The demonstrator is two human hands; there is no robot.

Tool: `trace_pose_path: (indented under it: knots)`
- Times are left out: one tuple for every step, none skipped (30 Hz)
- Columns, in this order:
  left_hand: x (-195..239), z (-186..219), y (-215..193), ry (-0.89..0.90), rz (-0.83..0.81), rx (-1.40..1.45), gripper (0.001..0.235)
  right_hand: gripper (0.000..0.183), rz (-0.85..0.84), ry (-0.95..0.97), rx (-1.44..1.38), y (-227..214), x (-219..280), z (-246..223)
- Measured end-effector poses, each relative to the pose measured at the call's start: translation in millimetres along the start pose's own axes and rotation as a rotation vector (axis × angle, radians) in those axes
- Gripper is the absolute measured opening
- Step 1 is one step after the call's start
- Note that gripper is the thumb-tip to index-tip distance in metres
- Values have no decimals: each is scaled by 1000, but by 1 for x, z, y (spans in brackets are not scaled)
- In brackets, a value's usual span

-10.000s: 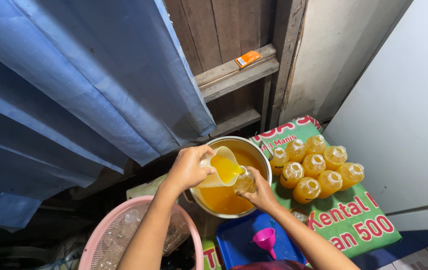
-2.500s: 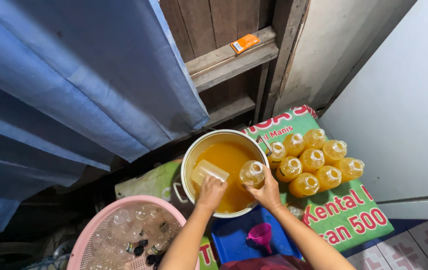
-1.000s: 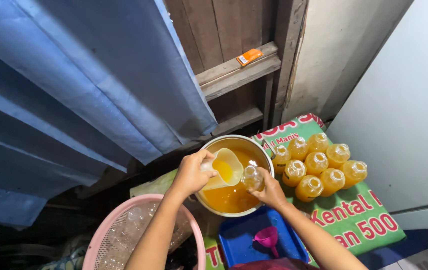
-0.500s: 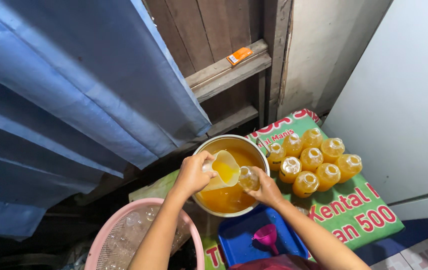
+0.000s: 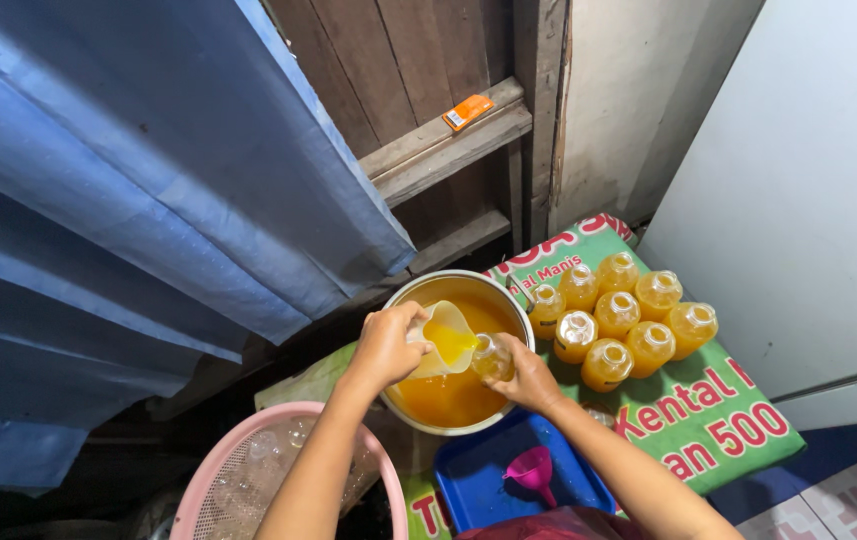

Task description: The person pours an orange liquid from a large pot into multiple small plastic bottles using a plastic jug and a pink funnel. The filled bottles are placed on a green sack on the table.

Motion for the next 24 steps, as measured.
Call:
trace_pose_path:
  knots:
    - [0,1,0,-2,-5,-8,40,84,3,-3,3,0,0,0]
    - [0,2,0,-4,-10,-16,40,84,2,-4,5,-1,0,0]
    - [0,2,0,-7,-16,-25,40,84,0,-4,7,-1,0,-1]
    - [-1,3,0,-6,-21,-36,40,84,-2,-5,8,-1,0,-1]
    - [-1,4,0,-5,-25,-47,40,84,-7,5,2,0,0,-1]
    - [-2,5,0,-4,-30,-58,40,85,-11,15,-5,0,0,0]
    - [-2,5,0,-4,-30,-66,40,85,-15,25,-11,0,0,0]
    - [-2,6,0,-4,-31,-75,40,86,-10,15,-3,-1,0,0]
    - [-2,6,0,-5,-32,-83,40,86,-5,5,5,-1,0,-1]
    - [-2,6,0,-3,-34,-83,40,86,0,-6,14,-1,0,-1]
    - [-2,7,0,-1,-35,-83,40,86,-1,-4,15,-1,0,-1]
    - [-3,7,1,0,-37,-83,40,86,-2,-2,17,-1,1,-1]
    - [-3,7,1,7,-36,-87,40,85,-3,-1,18,-1,0,-1]
    - [-3,7,1,15,-36,-90,39,85,-5,4,12,0,0,-1]
    - [-3,8,1,23,-36,-94,39,85,-7,8,6,0,0,-1]
    - [-3,8,1,24,-38,-94,39,85,-8,13,0,0,0,-1]
    - [-4,8,1,25,-41,-94,39,85,-4,10,-1,0,0,-1]
    - [-5,8,1,26,-43,-94,39,84,-1,7,-2,-1,0,-1]
    - [-5,8,1,22,-47,-104,38,84,3,4,-3,-1,0,-2]
    - [-5,9,1,18,-51,-113,38,84,3,7,-1,-1,0,-2]
    - [-6,9,1,15,-54,-123,38,84,5,8,1,-2,-1,-3]
    - [-6,10,1,20,-54,-127,38,84,6,10,3,-2,-1,-4]
    - [-6,12,1,24,-55,-132,38,84,-4,30,-3,-2,-1,-4]
    - [-7,13,1,27,-57,-136,38,84,-14,50,-10,-2,-1,-3]
Point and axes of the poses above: each hand's wrist, its own x-axis away from the middle knuckle, its own y-axis out of the palm, z = x × y, the point moved 5 cm from there along -x, towards the middle knuckle, and after that the axes turned 1 degree about -z, right-handed, at the moved point
